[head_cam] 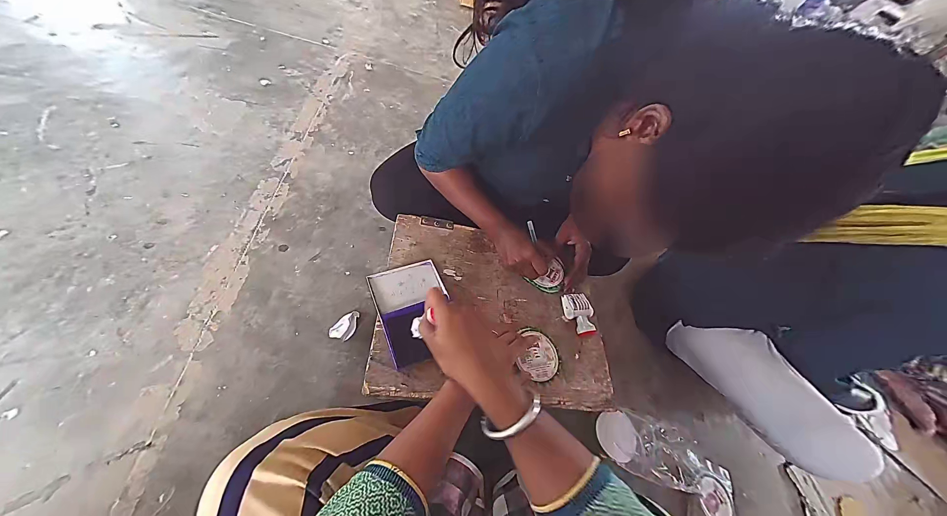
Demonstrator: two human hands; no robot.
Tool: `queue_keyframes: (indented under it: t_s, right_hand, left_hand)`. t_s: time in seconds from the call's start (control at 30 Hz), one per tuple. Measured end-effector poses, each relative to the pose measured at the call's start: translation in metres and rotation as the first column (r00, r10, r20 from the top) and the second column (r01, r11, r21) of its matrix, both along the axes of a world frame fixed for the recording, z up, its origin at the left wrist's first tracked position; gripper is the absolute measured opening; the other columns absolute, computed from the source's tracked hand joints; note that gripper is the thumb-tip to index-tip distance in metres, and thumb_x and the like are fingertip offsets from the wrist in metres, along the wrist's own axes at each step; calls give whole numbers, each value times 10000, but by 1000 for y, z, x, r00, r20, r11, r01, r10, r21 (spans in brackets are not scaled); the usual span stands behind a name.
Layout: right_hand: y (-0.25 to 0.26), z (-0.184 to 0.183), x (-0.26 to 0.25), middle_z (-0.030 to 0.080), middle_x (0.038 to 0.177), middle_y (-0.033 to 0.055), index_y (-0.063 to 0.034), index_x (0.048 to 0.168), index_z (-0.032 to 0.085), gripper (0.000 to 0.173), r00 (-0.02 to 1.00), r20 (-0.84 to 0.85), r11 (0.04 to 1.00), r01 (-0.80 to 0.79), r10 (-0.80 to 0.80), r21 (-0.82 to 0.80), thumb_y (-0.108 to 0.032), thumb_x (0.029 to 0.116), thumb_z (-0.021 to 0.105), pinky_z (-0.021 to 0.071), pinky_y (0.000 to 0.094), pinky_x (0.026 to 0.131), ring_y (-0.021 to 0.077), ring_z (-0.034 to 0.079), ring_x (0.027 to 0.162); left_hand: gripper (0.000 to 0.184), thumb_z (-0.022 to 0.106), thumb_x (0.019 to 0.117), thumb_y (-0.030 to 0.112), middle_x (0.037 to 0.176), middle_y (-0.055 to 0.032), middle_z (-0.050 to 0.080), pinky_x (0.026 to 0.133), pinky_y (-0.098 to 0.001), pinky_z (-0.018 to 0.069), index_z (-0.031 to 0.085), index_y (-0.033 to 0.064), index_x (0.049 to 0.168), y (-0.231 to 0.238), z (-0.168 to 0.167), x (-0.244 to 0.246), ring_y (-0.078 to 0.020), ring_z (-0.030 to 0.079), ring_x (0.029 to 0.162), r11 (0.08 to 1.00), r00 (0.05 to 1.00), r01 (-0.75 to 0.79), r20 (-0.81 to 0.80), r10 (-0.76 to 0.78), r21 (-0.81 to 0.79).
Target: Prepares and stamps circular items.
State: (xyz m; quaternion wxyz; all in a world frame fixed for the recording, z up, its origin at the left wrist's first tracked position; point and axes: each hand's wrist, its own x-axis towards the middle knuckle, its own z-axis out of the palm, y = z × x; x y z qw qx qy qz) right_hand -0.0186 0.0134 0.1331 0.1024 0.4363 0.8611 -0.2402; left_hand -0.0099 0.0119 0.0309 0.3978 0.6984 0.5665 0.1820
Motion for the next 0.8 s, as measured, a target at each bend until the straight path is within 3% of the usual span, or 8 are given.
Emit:
queue_keyframes:
  t_s: [0.1,0.2,0.23,0.3,0.43,0.57,0.7,0.8]
  right_hand:
    - [-6,-12,-11,688,1156,194,-68,1394,535,364,996,88,999,-18,21,-32,-242,1081,472,526,517,890,358,674,1113]
    - [2,-4,21,708,1012,200,-28,1250,616,290,990,-95,994,107,-104,34,-222,1047,546,535,539,843,368,701,990]
    - [6,2,40,710,929,195,-13,1193,641,269,967,-193,976,190,-168,103,-212,1022,579,541,550,789,365,708,908]
    - [15,17,88,700,895,204,21,1187,644,277,913,-291,920,346,-285,184,-193,1016,600,541,560,764,362,698,847]
    - [33,6,160,694,974,209,-5,1224,616,276,900,-114,880,436,-422,190,-199,1031,574,519,576,803,381,687,918]
    - [32,-5,168,699,925,177,-19,1195,616,249,922,-52,902,387,-384,191,-197,1028,562,526,533,764,354,694,872]
    - [29,-21,150,708,1048,228,-6,1334,562,349,928,131,933,331,-349,137,-204,1047,546,524,555,880,404,695,1023]
    - [31,-21,148,704,1081,227,-15,1337,553,345,924,161,936,329,-346,124,-206,1050,545,514,548,899,403,687,1052]
  left_hand:
    - [727,748,895,286,1434,-196,594,1167,-520,348,477,-26,1494,2,-12,1,-396,494,1391,978,997,-57,53,47,199]
    - [659,691,937,277,1526,-175,514,1215,-490,240,483,-16,1489,-2,-6,5,-346,420,1452,996,997,-69,31,67,50]
    - [616,679,956,293,1507,-199,523,1221,-514,258,519,-24,1459,-2,-12,3,-360,435,1443,995,998,-56,25,54,77]
    - [716,651,964,363,1567,-184,458,1237,-519,237,417,-1,1535,3,-22,1,-358,382,1482,993,1000,13,-16,-12,115]
    - [946,758,881,325,1566,-121,481,1204,-523,290,240,47,1622,10,-37,4,-331,424,1458,973,996,-19,85,-1,228]
    - [1017,797,840,335,1448,-129,586,1182,-499,335,221,29,1622,12,-48,7,-327,490,1396,955,993,-70,115,38,290]
    - [1044,807,821,360,1397,-151,621,1140,-515,387,227,-6,1609,8,-49,5,-347,545,1334,937,989,-99,139,54,336]
    - [955,805,844,305,1357,-201,635,1134,-531,387,296,-68,1559,0,-25,1,-392,566,1300,949,984,-112,166,65,295]
